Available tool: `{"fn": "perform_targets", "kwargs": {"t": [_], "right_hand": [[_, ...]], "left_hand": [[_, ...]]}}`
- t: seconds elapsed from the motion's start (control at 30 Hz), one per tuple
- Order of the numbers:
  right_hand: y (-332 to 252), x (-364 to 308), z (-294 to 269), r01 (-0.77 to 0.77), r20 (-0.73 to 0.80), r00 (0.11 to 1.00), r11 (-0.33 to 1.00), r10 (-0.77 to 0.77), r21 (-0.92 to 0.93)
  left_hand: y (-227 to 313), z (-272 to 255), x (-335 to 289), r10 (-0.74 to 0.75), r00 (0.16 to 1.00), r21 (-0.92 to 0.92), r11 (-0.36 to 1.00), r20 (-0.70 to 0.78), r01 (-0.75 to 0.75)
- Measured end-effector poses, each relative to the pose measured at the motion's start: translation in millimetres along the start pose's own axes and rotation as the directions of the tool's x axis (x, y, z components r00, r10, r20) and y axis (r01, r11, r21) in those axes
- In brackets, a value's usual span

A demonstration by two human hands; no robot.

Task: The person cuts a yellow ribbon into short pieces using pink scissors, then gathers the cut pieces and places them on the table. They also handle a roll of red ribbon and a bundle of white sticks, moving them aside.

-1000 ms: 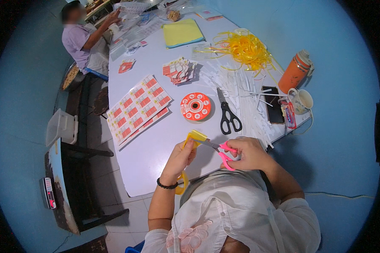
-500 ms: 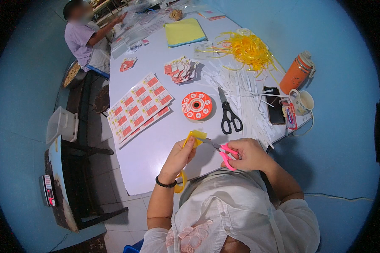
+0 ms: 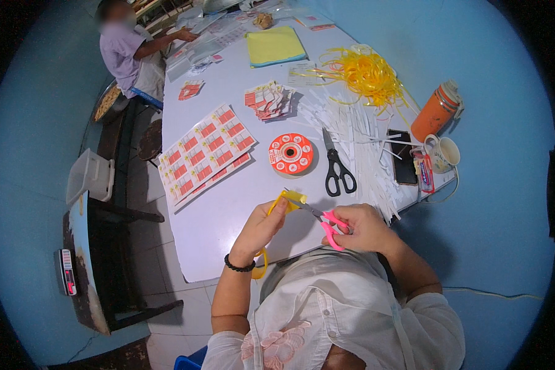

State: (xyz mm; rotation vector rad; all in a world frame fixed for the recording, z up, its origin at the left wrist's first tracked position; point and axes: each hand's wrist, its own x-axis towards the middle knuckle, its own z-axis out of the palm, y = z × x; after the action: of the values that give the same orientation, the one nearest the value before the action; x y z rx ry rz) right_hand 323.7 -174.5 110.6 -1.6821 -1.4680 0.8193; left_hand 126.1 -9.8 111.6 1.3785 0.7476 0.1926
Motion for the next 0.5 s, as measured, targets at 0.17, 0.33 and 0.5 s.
{"fn": "perform_targets", "kwargs": {"t": [0.17,0.33,0.5], "right_hand": [[-1,4,1,-0.002,-0.016,1.000,0.999,0.003,0.036],[-1,3,8,-0.069,0.005,0.997,0.934,0.072,0.349],[-3,1,1,-0.007,0.046,0.999,1.000,0.008,-0.019]], "left_hand": [[2,1,0,0.053,0.997,0.041,0.998,0.049,-0.055],[7,0,-2,0.063,0.996,0.075,0.995,0.063,-0.067],[12,0,0,0.011,0.995,0.210,0.977,0.098,-0.032]]}}
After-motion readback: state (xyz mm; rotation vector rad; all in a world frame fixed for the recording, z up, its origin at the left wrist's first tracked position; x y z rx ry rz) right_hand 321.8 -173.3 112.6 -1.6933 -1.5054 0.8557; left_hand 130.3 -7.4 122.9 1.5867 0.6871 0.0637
